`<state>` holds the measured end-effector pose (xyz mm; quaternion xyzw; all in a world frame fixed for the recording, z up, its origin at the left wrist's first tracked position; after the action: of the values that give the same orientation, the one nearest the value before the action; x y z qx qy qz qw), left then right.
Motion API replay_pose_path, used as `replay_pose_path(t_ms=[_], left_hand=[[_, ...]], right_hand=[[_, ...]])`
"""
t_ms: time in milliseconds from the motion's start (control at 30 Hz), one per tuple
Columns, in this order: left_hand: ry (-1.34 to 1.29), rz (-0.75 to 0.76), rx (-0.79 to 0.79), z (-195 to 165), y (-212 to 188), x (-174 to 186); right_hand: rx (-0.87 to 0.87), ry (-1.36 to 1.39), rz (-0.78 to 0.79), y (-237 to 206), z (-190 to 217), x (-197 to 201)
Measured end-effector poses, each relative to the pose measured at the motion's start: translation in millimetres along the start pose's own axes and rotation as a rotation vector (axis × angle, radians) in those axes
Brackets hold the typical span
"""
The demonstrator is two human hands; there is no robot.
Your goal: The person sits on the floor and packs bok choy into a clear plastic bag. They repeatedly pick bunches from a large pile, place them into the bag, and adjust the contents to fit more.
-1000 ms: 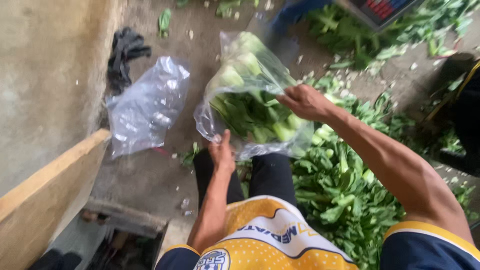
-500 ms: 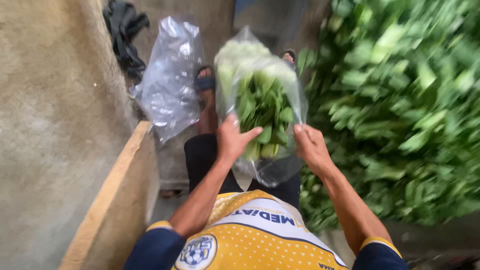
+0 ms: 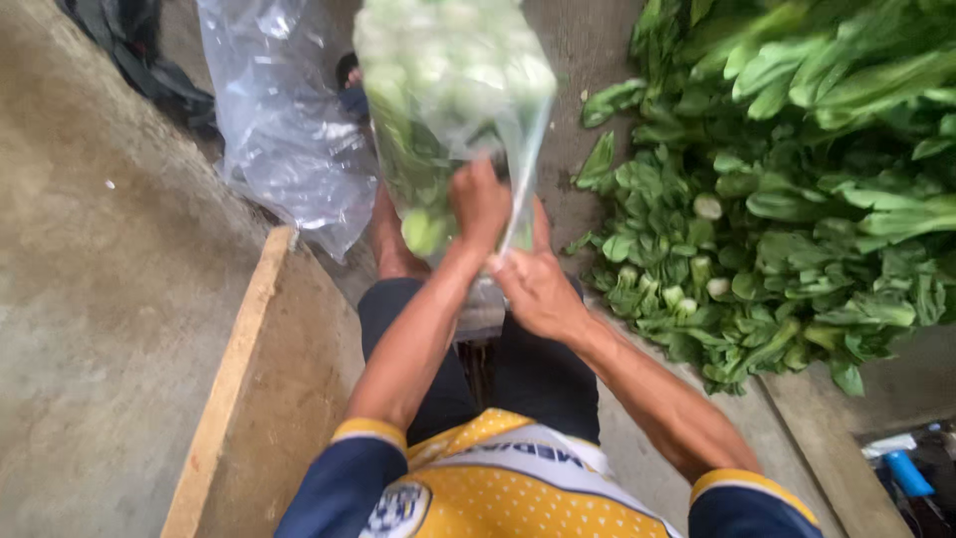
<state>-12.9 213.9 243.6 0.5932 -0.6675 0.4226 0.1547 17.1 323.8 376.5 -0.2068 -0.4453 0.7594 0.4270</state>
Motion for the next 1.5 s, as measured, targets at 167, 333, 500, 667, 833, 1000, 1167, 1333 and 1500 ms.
replay_pose_path(t_ms=[167,333,500,667,833,1000,1167,1333,1500], left_hand=[[0.191,0.002,0.004,-1,14,-17],[-0.437,0.016,-0.023,-4,-11,65],[-0.744,-0.117,0.346,42,-52,144],[-0.591,-0.023,0.387,26,-88,185],[-0.462,0.101,0.480,19,-108,221],[-0.128,0.058,0.332,55,-70,263],[0.293,0.108,-0.080,16,-77,285],[0.719,0.527,-0.710,-26,-106,216],[0.838,0.282,-0.932,45,-78,174]], right_hand=[[0.232,-0.145,0.251,-47,37,3],[0.200,-0.336,0.301,5,46,10],[0.198,-0.035,0.122,117,43,-60],[0.189,-0.313,0.044,200,32,-125],[0.570,-0.151,0.045,189,40,-110],[0.002,-0.500,-0.116,44,69,3],[0.073,-0.480,-0.668,-85,84,116],[0.496,-1.213,-0.396,-96,47,61],[0.682,-1.446,-0.463,14,3,84]])
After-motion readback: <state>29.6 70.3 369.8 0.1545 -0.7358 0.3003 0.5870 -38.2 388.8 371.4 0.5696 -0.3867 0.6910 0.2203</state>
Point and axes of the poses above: each hand's wrist, its own y-axis towards the middle knuckle, its own x-axis out of the back of the hand, z = x × y, the point moved 2 cm from there along y, towards the middle knuckle, and after that the axes turned 10 degrees about -x, right-handed, at the moved point
